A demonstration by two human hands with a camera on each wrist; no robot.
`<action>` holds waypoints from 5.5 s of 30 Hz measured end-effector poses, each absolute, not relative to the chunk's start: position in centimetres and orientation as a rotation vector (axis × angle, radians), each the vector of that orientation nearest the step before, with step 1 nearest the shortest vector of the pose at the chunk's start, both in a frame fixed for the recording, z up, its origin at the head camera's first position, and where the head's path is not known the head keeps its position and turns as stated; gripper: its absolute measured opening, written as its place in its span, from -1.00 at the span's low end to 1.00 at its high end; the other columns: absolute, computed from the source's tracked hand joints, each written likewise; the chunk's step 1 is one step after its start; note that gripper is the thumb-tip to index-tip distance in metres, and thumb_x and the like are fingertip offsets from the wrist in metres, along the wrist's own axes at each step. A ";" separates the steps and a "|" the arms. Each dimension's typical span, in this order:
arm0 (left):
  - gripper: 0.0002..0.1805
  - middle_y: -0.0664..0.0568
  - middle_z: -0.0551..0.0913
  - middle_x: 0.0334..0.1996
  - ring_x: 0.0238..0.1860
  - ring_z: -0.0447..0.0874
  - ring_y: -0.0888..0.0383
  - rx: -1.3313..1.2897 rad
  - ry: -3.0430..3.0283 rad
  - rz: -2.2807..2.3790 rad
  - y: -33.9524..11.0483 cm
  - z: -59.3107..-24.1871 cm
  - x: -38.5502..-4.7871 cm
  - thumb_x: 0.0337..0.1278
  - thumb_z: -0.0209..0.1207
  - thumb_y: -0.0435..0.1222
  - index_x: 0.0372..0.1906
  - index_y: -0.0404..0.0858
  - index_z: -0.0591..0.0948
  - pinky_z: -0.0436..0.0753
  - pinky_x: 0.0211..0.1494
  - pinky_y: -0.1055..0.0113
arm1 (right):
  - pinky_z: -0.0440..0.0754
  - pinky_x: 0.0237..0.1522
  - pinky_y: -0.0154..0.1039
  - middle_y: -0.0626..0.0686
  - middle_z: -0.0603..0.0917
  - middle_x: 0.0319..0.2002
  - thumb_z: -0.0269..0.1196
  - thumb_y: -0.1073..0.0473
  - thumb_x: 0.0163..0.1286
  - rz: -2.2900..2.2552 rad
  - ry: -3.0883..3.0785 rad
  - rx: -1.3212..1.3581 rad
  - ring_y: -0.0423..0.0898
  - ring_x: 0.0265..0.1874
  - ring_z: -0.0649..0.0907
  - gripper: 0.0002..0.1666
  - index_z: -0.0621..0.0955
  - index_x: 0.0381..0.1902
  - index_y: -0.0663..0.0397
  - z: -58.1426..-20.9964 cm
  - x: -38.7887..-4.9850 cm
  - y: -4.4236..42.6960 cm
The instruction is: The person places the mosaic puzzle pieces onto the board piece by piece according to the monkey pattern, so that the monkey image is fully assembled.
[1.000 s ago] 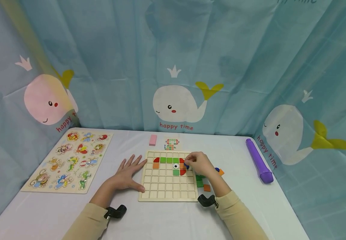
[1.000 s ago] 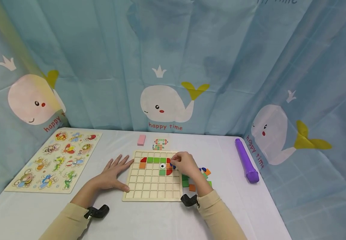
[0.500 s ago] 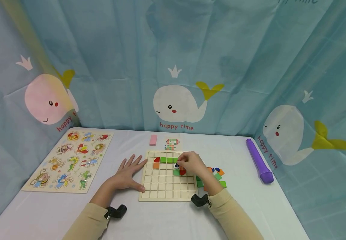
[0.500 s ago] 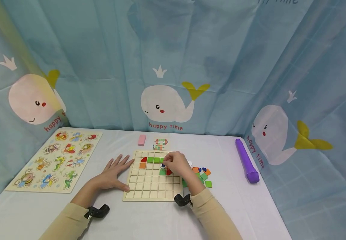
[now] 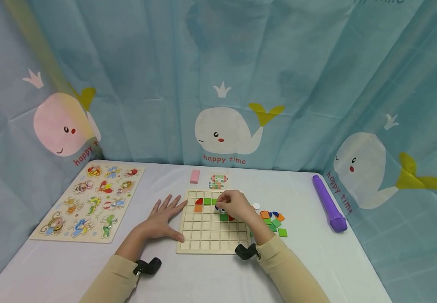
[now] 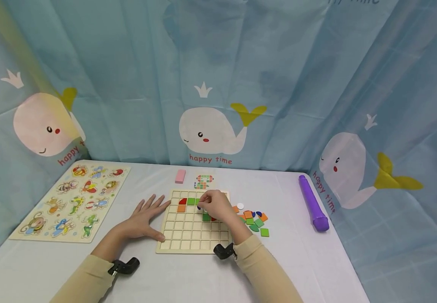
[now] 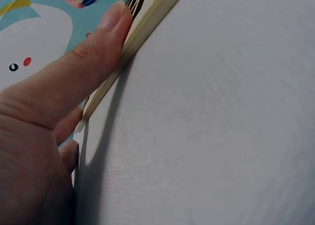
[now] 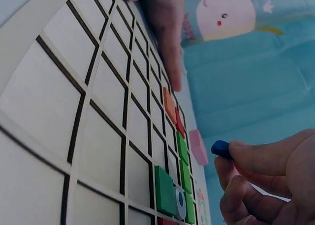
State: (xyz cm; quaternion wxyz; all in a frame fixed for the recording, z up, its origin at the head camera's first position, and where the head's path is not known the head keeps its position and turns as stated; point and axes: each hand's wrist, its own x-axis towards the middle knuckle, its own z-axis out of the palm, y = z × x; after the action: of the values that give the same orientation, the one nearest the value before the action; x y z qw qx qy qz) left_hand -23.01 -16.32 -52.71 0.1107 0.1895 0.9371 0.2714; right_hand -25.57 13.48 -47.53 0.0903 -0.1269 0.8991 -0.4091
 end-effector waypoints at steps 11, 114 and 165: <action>0.45 -0.09 -0.08 0.65 0.64 -0.40 -0.21 0.550 2.749 0.776 -16.2 -52.6 -23.0 -0.58 0.49 0.42 0.61 0.00 0.16 -0.39 0.58 -0.27 | 0.53 -0.50 -0.25 -0.06 0.67 -0.38 0.34 0.11 0.41 -1.243 2.636 -0.400 -0.11 -0.48 0.56 -0.94 0.70 -0.25 -0.05 -47.5 -26.0 12.2; 0.44 -0.13 -0.04 0.64 0.63 -0.36 -0.25 0.587 2.757 0.803 -16.2 -52.7 -22.9 -0.58 0.51 0.40 0.60 -0.05 0.19 -0.36 0.57 -0.29 | 0.58 -0.26 -0.19 0.04 0.66 -0.22 0.32 0.40 0.32 -0.844 2.924 -0.124 -0.06 -0.30 0.53 -0.71 0.75 -0.04 0.05 -49.3 -25.6 23.6; 0.41 -0.17 -0.03 0.63 0.63 -0.35 -0.28 0.591 2.767 0.796 -16.3 -52.3 -22.7 -0.51 0.53 0.35 0.60 -0.08 0.18 -0.34 0.57 -0.32 | 0.62 -0.36 -0.26 -0.10 0.70 -0.38 0.35 0.07 0.41 -1.158 2.831 -0.401 -0.21 -0.43 0.62 -0.86 0.68 -0.23 0.00 -48.6 -25.4 17.5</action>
State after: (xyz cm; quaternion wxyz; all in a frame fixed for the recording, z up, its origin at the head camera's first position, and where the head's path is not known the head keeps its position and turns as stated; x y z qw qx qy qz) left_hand -22.69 -16.29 -52.31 0.1010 0.2001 0.9366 0.2693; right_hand -25.45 17.47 -48.60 0.0286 -0.1301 0.9173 -0.3752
